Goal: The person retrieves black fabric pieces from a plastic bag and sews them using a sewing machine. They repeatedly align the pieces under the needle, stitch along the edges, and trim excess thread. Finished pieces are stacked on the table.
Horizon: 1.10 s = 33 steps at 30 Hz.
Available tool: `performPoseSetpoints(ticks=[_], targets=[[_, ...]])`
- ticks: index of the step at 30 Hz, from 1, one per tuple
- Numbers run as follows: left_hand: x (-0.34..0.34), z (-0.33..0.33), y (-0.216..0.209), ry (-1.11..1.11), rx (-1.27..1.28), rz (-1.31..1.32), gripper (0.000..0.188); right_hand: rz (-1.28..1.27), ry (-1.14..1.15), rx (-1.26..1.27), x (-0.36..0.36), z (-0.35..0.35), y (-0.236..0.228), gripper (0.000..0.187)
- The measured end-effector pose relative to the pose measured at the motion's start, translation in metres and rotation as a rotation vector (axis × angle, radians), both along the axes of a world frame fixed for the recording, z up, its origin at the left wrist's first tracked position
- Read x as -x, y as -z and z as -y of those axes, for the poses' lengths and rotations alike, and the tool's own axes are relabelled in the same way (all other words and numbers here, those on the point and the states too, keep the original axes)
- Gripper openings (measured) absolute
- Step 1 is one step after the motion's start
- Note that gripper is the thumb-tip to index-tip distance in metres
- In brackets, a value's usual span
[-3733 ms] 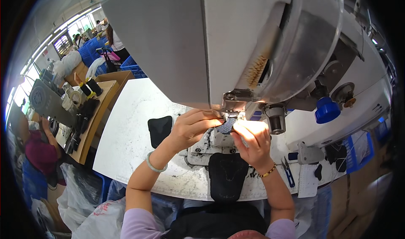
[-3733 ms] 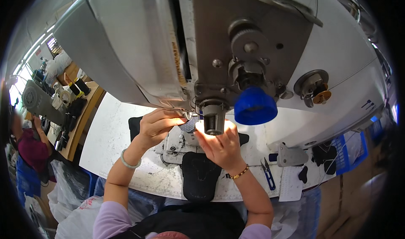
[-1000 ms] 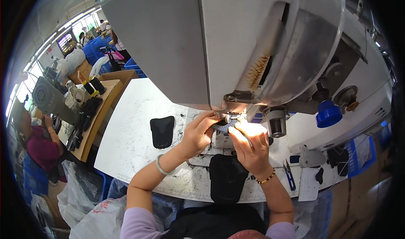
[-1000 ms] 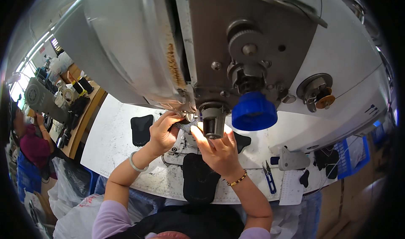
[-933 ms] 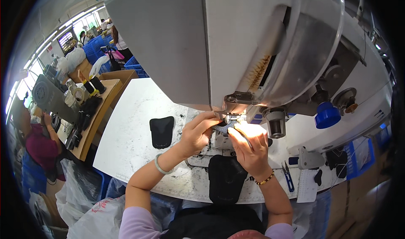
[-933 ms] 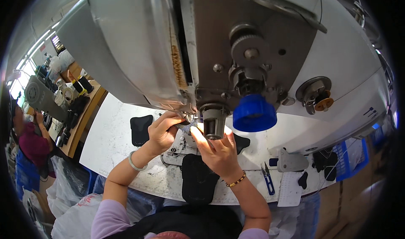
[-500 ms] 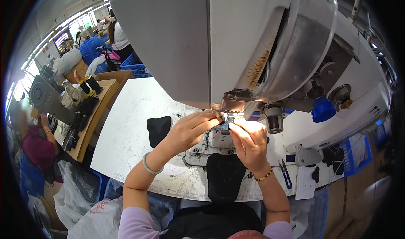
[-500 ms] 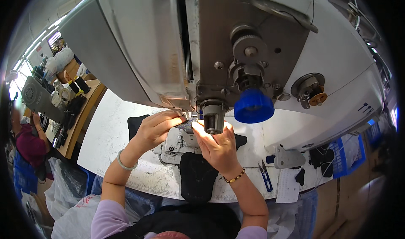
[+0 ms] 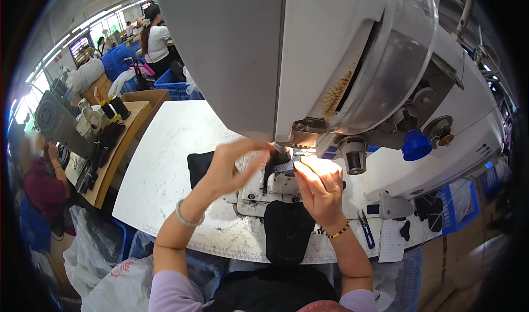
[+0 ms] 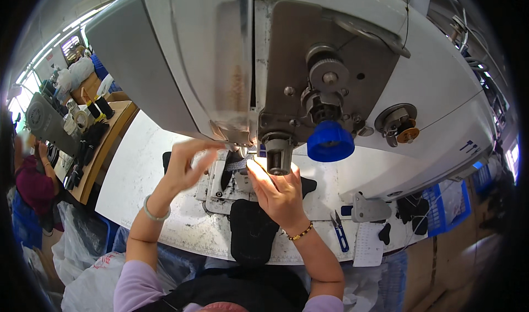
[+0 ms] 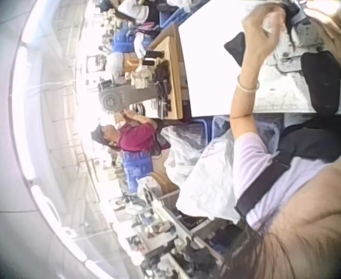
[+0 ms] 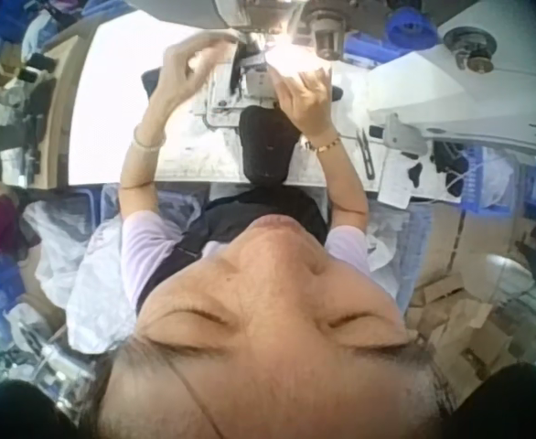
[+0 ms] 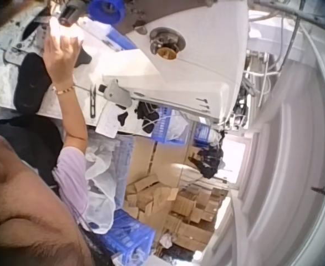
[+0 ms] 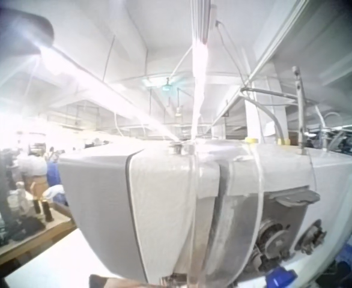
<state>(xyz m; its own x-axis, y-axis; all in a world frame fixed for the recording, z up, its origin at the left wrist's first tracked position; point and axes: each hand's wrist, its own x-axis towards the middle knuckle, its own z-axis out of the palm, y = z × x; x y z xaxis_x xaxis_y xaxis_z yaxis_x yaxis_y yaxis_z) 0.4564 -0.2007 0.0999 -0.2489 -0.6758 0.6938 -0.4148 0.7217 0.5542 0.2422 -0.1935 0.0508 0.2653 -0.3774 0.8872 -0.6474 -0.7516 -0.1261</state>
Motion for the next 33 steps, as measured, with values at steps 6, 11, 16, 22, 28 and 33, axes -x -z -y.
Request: performPoseSetpoints(ticks=[6,11,16,22,28,33], targets=[[0.003,0.047,0.015,0.247,-1.03,-0.521,0.024,-0.036,-0.042,-0.028,-0.001,-0.001,-0.004,0.026],[-0.002,0.026,0.015,0.399,-1.101,-0.719,0.031,-0.079,-0.009,0.111,-0.001,-0.004,0.004,0.032],[-0.002,0.024,0.014,0.509,-1.102,-0.776,0.025,-0.191,0.069,0.12,-0.008,-0.008,0.007,0.033],[-0.001,0.016,0.02,0.461,-1.122,-0.836,0.023,-0.217,0.12,0.146,-0.005,-0.007,0.014,0.032],[0.006,0.006,0.025,0.485,-1.047,-0.868,0.027,-0.191,0.052,0.197,0.002,-0.008,0.016,0.028],[0.014,-0.007,0.027,0.426,-0.962,-0.907,0.028,-0.157,-0.087,0.179,0.01,-0.003,0.01,0.029]])
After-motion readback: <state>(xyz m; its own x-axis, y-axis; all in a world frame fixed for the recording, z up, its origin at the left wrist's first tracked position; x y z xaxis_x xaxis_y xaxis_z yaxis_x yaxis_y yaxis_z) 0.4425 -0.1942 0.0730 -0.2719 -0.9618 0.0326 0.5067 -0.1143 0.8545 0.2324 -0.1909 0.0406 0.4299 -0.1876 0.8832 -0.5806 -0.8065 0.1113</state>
